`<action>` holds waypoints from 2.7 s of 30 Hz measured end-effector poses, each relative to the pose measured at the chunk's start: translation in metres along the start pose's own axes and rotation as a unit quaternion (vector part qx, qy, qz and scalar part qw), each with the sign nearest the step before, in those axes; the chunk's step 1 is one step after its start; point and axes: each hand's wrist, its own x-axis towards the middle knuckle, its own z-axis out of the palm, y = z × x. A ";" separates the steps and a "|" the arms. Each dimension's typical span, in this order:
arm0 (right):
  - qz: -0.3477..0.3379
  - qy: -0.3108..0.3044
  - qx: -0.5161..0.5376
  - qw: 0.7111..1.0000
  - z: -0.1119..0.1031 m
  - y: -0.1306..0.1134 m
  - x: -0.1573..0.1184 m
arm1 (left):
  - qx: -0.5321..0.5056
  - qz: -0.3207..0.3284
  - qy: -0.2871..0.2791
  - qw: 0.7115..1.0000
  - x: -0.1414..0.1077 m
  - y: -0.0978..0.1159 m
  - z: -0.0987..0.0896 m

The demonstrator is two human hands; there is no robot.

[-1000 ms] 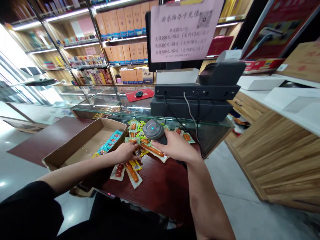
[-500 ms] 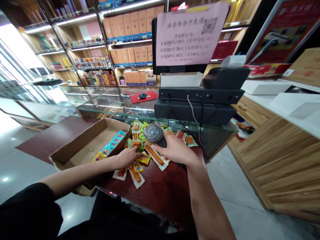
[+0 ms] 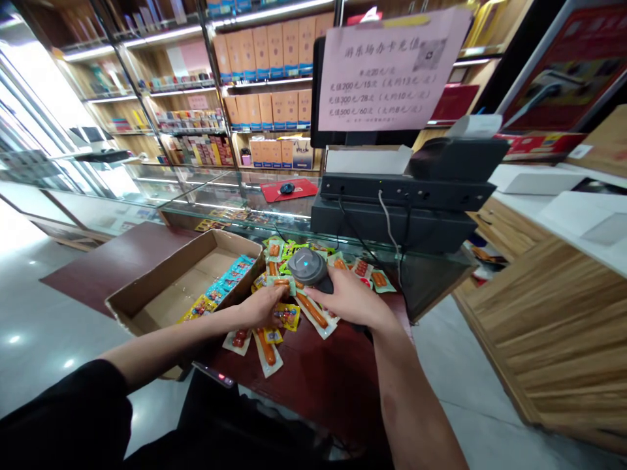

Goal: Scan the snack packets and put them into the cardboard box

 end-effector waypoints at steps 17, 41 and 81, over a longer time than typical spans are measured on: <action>0.039 -0.028 0.045 0.998 0.023 0.000 0.013 | -0.637 -0.171 0.216 0.720 0.007 -0.041 -0.052; 0.087 -0.046 0.139 0.985 0.052 -0.014 0.024 | -0.674 -0.163 0.139 0.707 -0.001 -0.074 -0.069; 0.122 -0.075 0.145 0.979 0.085 -0.015 0.032 | -0.432 -0.344 -0.073 0.830 -0.147 -0.144 -0.071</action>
